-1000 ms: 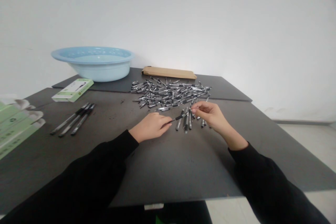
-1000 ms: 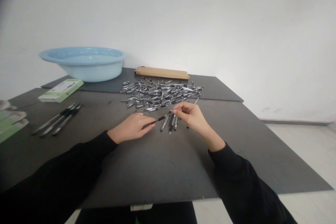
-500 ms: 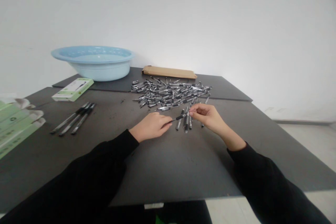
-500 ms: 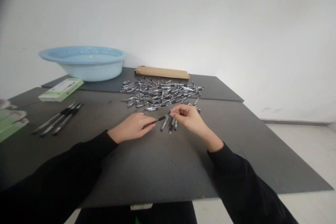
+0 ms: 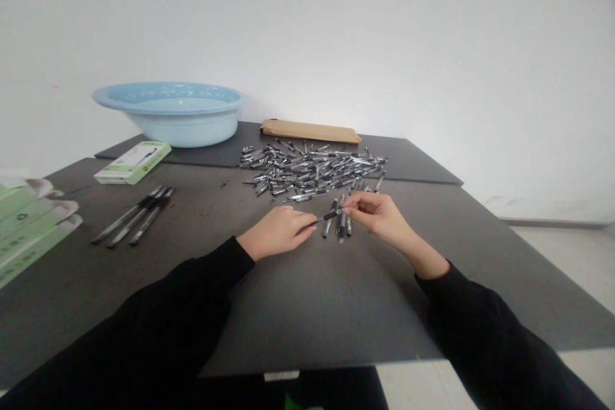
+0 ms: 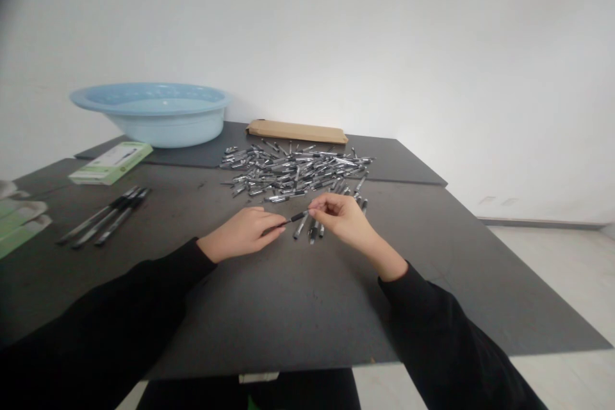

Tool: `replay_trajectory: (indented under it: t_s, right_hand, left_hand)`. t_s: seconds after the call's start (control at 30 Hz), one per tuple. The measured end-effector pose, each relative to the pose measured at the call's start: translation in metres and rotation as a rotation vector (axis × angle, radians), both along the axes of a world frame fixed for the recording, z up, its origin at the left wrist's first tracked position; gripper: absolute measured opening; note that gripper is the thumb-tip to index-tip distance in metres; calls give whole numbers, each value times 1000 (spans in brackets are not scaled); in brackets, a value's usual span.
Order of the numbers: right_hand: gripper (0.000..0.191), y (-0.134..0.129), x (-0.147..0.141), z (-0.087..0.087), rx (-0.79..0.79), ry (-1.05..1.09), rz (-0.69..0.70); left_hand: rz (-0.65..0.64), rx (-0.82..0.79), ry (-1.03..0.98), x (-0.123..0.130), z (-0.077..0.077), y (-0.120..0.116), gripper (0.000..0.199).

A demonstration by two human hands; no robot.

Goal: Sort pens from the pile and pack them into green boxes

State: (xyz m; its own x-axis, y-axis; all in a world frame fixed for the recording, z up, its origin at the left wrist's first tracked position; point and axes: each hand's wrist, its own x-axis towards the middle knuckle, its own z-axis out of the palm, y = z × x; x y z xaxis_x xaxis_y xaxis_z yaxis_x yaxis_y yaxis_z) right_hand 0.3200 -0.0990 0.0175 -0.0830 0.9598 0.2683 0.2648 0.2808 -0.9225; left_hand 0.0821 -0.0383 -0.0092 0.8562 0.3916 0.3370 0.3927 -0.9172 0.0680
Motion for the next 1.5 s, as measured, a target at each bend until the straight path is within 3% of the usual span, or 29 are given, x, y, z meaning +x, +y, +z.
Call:
replay_trajectory:
  t_s: [0.3,0.6,0.73,0.87,0.93,1.1,1.3,1.5]
  right_hand:
    - [24,2,-2,-2,-30,144,-17]
    - [32,9,-4,-14,-133,365,-32]
    - [32,6,-7,-13,-135,376,-60]
    - [34,6,-8,-12,-119,368,-88]
    - [36,6,-8,-12,-120,368,-100]
    - [35,5,-9,-13,-107,356,-115]
    - [34,5,-8,-15,-86,343,-119]
    - [35,6,-9,-16,-97,344,-109]
  left_hand:
    - [37,-33,-129,0,4,-2,35]
    - [46,-538,-363,7,11,-13,34]
    - [140,-704,-512,13,16,-21,41]
    - [124,-872,-624,17,17,-19,28]
    - [111,-998,-691,17,16,-18,24]
    - [144,-1338,-748,19,15,-21,34]
    - [197,-1325,-780,22,16,-25,28]
    - [184,-1653,-801,21,20,-28,31]
